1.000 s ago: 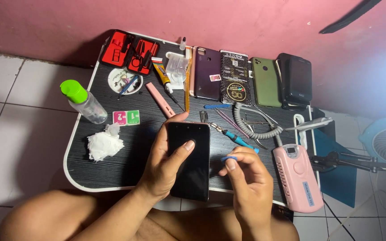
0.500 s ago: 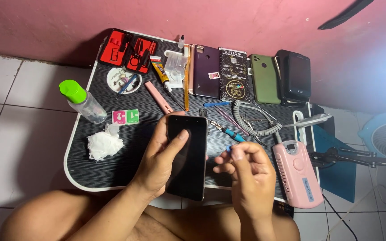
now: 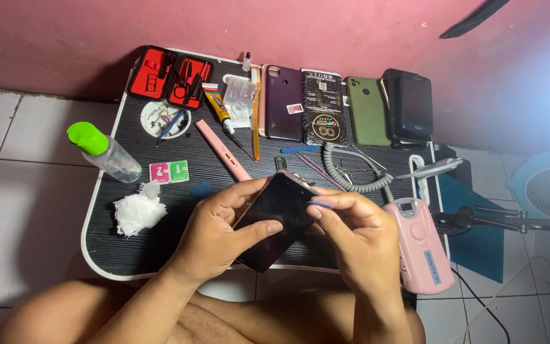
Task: Removing the back cover of a smartphone using a plastic prying tool to access internal components.
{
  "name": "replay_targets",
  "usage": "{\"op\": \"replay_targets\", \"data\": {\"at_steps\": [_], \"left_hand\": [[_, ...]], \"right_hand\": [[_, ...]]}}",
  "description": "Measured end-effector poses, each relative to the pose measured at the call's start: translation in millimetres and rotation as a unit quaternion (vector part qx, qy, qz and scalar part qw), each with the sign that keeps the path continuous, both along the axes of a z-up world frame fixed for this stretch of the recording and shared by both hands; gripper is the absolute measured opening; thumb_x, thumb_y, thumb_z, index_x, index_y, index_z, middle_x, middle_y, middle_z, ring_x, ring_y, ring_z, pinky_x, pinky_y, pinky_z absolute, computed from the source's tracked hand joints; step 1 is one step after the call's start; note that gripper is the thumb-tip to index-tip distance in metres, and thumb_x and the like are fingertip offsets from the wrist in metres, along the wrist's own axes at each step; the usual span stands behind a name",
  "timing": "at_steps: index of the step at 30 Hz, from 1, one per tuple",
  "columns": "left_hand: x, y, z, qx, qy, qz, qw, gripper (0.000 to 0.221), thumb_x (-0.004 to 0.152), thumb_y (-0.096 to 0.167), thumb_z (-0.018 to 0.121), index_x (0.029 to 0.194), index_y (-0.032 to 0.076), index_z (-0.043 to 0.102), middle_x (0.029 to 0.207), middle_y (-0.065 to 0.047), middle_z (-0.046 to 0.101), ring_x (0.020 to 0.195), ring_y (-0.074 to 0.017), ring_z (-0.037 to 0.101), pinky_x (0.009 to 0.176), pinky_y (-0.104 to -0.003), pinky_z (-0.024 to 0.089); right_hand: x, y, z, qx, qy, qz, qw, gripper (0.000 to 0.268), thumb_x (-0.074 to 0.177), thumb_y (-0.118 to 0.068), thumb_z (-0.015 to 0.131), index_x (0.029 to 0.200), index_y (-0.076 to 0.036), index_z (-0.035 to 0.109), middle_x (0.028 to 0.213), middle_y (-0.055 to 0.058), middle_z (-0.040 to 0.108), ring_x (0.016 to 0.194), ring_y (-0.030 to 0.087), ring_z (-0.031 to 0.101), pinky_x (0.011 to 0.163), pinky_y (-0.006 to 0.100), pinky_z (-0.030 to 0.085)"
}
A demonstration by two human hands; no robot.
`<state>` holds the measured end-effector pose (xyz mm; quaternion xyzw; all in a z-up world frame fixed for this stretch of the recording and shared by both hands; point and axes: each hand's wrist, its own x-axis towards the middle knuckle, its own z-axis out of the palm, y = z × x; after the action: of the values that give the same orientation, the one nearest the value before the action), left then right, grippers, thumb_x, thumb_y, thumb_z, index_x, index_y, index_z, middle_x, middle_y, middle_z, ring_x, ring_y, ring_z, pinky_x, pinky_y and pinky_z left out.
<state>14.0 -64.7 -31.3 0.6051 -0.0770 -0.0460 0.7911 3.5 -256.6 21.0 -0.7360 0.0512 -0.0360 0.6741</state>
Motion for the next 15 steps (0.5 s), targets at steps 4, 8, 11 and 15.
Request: {"op": "replay_targets", "data": {"at_steps": [4, 8, 11, 15], "left_hand": [[3.5, 6.5, 3.7, -0.249, 0.159, 0.064, 0.953, 0.069, 0.082, 0.038, 0.070, 0.139, 0.000, 0.055, 0.114, -0.024, 0.072, 0.104, -0.0290, 0.070, 0.091, -0.038, 0.056], [-9.5, -10.7, -13.0, -0.394, 0.007, -0.018, 0.919, 0.081, 0.093, 0.056, 0.073, 0.154, 0.013, 0.039, 0.150, -0.015, 0.052, 0.129, -0.0318, 0.058, 0.087, -0.053, 0.062], [-12.8, -24.6, -0.7, -0.377, -0.020, -0.005, 0.926, 0.073, 0.093, 0.048, 0.084, 0.139, -0.001, 0.054, 0.131, -0.019, 0.066, 0.119, -0.0339, 0.065, 0.095, -0.047, 0.057], [-17.6, -29.2, 11.9, -0.435, 0.052, -0.012, 0.899, 0.077, 0.090, 0.046, 0.079, 0.144, -0.001, 0.050, 0.141, -0.021, 0.059, 0.132, -0.0370, 0.057, 0.110, -0.053, 0.047]], "right_hand": [[7.4, 13.1, -6.7, 0.059, -0.075, -0.136, 0.986, 0.007, 0.088, -0.001, 0.074, 0.095, -0.002, 0.072, 0.111, 0.017, 0.079, 0.102, 0.020, 0.075, 0.092, 0.031, 0.064], [2.9, 36.5, -15.3, 0.169, -0.061, -0.266, 0.947, 0.014, 0.090, -0.012, 0.074, 0.101, -0.006, 0.069, 0.113, 0.010, 0.075, 0.092, 0.016, 0.072, 0.063, 0.031, 0.067], [-6.3, 55.5, -29.2, 0.262, -0.056, -0.322, 0.908, 0.023, 0.089, -0.010, 0.074, 0.109, -0.001, 0.068, 0.097, 0.012, 0.072, 0.087, 0.021, 0.070, 0.066, 0.034, 0.065], [-9.5, 59.1, -33.5, 0.345, -0.007, -0.268, 0.900, 0.013, 0.094, -0.013, 0.070, 0.102, -0.004, 0.065, 0.099, 0.012, 0.070, 0.089, 0.020, 0.069, 0.072, 0.037, 0.064]]}}
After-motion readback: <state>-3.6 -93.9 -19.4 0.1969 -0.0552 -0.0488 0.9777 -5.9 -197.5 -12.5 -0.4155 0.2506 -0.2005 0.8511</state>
